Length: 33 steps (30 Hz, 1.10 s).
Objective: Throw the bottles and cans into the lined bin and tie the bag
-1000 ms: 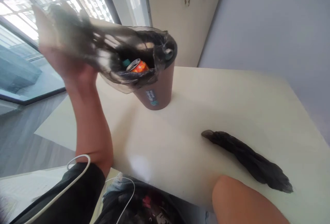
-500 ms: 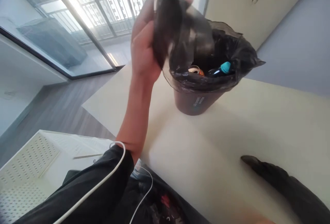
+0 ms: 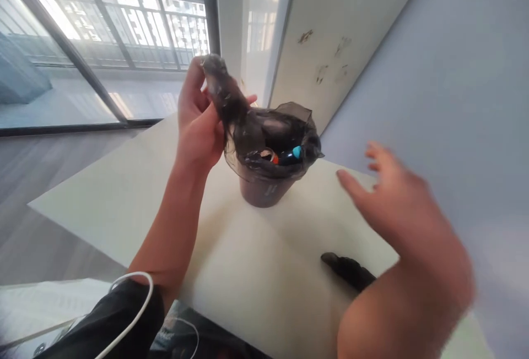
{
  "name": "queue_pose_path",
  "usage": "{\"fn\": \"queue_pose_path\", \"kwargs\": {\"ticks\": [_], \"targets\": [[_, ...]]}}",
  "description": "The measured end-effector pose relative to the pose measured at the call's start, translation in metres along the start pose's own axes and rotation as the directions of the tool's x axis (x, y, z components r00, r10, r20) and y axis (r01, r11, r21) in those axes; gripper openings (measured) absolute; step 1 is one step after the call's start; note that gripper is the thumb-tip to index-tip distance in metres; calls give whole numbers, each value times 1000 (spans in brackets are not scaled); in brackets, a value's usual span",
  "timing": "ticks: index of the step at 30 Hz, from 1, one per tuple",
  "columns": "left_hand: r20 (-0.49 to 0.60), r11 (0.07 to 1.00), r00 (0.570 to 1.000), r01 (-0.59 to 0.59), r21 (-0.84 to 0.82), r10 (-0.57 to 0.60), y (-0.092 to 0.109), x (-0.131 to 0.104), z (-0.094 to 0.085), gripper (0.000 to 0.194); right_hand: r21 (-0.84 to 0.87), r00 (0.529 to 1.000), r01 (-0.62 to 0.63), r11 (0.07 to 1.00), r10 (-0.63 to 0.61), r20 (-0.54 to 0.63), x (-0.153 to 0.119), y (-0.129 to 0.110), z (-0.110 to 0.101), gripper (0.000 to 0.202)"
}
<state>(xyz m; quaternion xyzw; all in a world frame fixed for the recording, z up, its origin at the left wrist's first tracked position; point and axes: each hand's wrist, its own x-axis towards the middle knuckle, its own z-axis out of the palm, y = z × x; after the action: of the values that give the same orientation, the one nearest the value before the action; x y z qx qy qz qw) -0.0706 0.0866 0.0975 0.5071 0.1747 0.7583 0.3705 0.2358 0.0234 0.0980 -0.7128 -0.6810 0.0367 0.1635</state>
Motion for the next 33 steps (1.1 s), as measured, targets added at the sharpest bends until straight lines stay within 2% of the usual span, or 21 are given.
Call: {"fn": "queue_pose_path", "kwargs": {"ticks": [2, 4, 6, 8, 10, 11, 13, 15, 19, 21, 25, 27, 31, 33], "targets": [[-26, 1000, 1000, 2, -15, -2, 2, 0, 2, 27, 128, 982, 7, 992, -31, 185, 8, -11, 6, 77], [-20, 1000, 1000, -4, -15, 4, 1, 1, 2, 30, 249, 928, 62, 966, -148, 341, 13, -22, 12, 87], [-1, 1000, 1000, -4, 7, 4, 0, 2, 0, 31, 329, 900, 89, 940, -218, 379, 10, -32, 15, 100], [15, 1000, 1000, 5, 27, -5, -1, 2, -1, 29, 408, 911, 91, 909, -241, 334, 2, -42, 12, 111], [46, 999, 999, 16, 36, -18, -1, 1, -2, 25, 450, 938, 131, 883, -257, 231, -7, -54, 9, 105], [66, 999, 997, 25, 44, -28, -1, 0, -1, 22, 446, 947, 173, 878, -272, 169, -11, -60, 8, 94], [99, 997, 994, 39, 61, -45, 1, -1, 0, 14, 400, 949, 269, 876, -313, 48, -14, -70, 11, 57], [111, 998, 993, 37, 50, -43, 5, -2, 3, 18, 347, 938, 342, 873, -340, -70, -12, -76, 18, 29], [115, 995, 991, 81, -60, -74, 15, -3, 9, 30, 284, 897, 417, 863, -339, -285, -1, -74, 29, 14], [99, 982, 986, 143, -127, -131, 20, -3, 9, 31, 301, 881, 455, 838, -375, -288, 1, -70, 27, 13], [47, 927, 959, 282, -246, -279, 31, -3, 7, 27, 385, 886, 464, 798, -432, -171, -5, -64, 14, 20], [0, 903, 947, 306, -300, -321, 35, -1, 6, 29, 421, 884, 459, 782, -451, -126, -13, -64, 6, 21], [-16, 905, 954, 278, -321, -299, 40, 2, 7, 31, 485, 878, 420, 767, -480, -2, -29, -68, -14, 17], [-1, 920, 963, 257, -294, -270, 41, 4, 9, 31, 500, 890, 403, 767, -456, -18, -36, -68, -24, 14]]}}
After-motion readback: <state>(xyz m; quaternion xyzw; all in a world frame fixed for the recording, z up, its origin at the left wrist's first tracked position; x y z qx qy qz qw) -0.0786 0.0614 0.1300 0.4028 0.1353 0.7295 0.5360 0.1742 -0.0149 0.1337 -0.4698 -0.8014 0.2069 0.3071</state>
